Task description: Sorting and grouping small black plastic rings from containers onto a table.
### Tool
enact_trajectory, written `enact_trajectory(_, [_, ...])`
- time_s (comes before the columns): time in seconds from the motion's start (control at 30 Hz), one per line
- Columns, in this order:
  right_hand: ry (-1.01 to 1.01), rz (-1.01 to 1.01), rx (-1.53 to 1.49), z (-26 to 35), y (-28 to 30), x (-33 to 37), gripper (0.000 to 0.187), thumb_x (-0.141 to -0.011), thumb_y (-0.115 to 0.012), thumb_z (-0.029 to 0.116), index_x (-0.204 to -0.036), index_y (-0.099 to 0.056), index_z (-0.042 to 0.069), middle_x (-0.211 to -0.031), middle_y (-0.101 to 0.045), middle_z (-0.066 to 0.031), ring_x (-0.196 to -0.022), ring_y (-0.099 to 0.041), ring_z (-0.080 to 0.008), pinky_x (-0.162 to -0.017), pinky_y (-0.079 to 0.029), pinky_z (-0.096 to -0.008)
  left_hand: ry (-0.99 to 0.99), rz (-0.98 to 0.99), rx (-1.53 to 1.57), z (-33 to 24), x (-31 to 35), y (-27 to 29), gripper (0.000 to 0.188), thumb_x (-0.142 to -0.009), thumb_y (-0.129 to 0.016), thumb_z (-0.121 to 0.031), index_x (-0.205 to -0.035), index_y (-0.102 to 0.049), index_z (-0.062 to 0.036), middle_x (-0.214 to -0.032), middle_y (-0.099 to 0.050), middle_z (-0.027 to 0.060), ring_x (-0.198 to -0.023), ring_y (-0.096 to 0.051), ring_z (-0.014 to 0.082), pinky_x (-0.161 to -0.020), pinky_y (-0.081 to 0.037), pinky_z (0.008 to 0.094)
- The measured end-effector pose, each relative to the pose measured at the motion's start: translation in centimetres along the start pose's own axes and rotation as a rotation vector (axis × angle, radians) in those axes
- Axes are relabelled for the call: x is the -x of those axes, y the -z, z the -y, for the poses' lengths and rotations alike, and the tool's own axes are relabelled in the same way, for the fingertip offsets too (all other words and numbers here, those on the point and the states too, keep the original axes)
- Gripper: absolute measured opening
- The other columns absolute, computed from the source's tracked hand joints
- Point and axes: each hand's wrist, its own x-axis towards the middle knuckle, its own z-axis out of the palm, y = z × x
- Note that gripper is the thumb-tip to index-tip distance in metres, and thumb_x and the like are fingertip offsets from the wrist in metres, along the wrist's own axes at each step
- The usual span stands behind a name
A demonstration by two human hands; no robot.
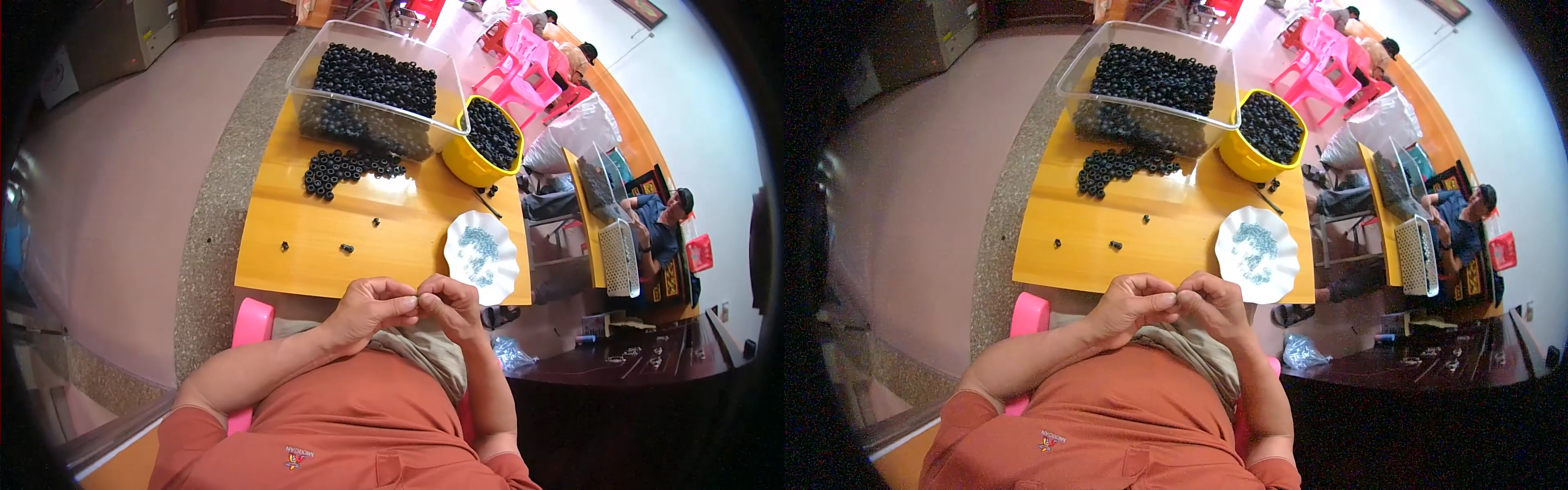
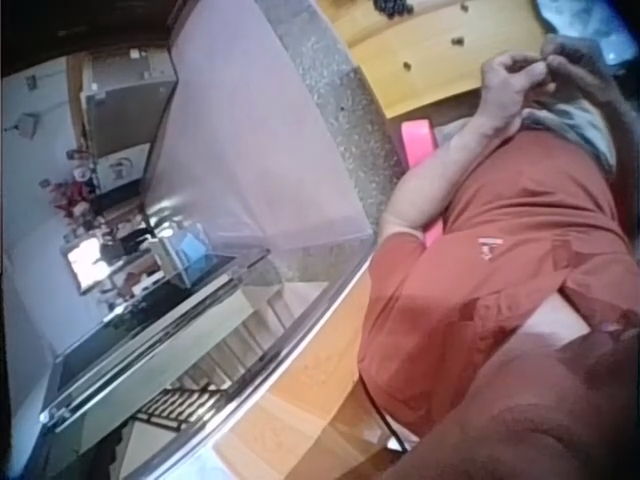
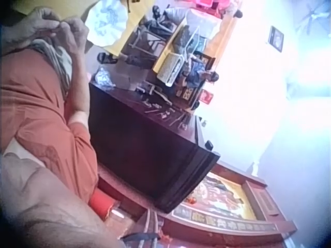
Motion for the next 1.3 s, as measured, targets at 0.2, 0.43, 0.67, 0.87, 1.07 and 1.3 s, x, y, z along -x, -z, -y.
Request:
enact_trajectory(0.2, [-0.040,-0.030,-0.124,-0.9,0.1,0.1,0.011,-0.091,-0.066,0.006,-0.085,-0.062,-0.003,-0.082,-0.061,-0.0054,-0.071,-0.057,-0.0100,-0.062,-0.048,-0.0222,0.005,0.015,-0.004,-0.2,0.1,-0.2,0.017,-0.090,-0.068,-0.009,-0.104,-0.066,0.0017,-0.096,-0.068,0.0084,-0.083,-0.067,0.0140,-0.077,-0.058,0.0260])
enact_trajectory(0.43, [0.050,-0.133,-0.018,-0.8,-1.2,0.5,0.011,-0.089,-0.067,0.006,-0.092,-0.063,-0.005,-0.087,-0.063,-0.0093,-0.071,-0.059,-0.0141,-0.061,-0.048,-0.0251,0.008,0.015,0.033,-0.1,0.0,0.2,0.016,-0.091,-0.067,-0.007,-0.103,-0.065,0.0024,-0.097,-0.068,0.0093,-0.083,-0.068,0.0154,-0.078,-0.059,0.0270])
enact_trajectory(0.67, [0.492,-0.203,0.600,1.0,-3.2,0.3,0.014,-0.088,-0.065,0.004,-0.098,-0.065,-0.006,-0.089,-0.064,-0.0167,-0.073,-0.064,-0.0242,-0.060,-0.051,-0.0307,-0.058,-0.040,0.150,-0.1,-0.2,0.6,0.011,-0.091,-0.065,-0.004,-0.100,-0.064,0.0003,-0.097,-0.067,0.0097,-0.085,-0.067,0.0170,-0.078,-0.060,0.0311])
enact_trajectory(0.87, [0.159,-0.239,0.308,-0.2,-1.8,-3.5,0.009,-0.089,-0.064,0.003,-0.093,-0.066,-0.005,-0.082,-0.063,-0.0112,-0.070,-0.060,-0.0133,-0.061,-0.048,-0.0267,-0.064,-0.101,0.135,-0.4,0.1,-0.1,0.010,-0.090,-0.065,-0.004,-0.100,-0.064,-0.0011,-0.095,-0.066,0.0079,-0.084,-0.067,0.0159,-0.079,-0.060,0.0303])
enact_trajectory(1.07, [0.164,-0.204,0.664,-2.4,-2.7,-8.8,0.023,-0.083,-0.071,0.014,-0.103,-0.066,0.003,-0.097,-0.065,-0.0134,-0.074,-0.065,-0.0310,-0.067,-0.052,-0.0373,-0.098,-0.124,0.094,-0.6,0.2,-0.4,0.011,-0.089,-0.067,-0.005,-0.099,-0.064,-0.0017,-0.093,-0.066,0.0060,-0.085,-0.066,0.0149,-0.077,-0.060,0.0289])
enact_trajectory(1.3, [0.198,-0.240,0.990,-3.1,-4.1,-11.1,0.019,-0.087,-0.065,0.023,-0.098,-0.068,0.008,-0.096,-0.064,-0.0132,-0.078,-0.065,-0.0351,-0.070,-0.052,-0.0439,-0.127,-0.102,0.099,-0.6,0.3,-0.4,0.011,-0.089,-0.068,-0.004,-0.098,-0.065,-0.0018,-0.092,-0.066,0.0054,-0.082,-0.067,0.0143,-0.077,-0.060,0.0289])
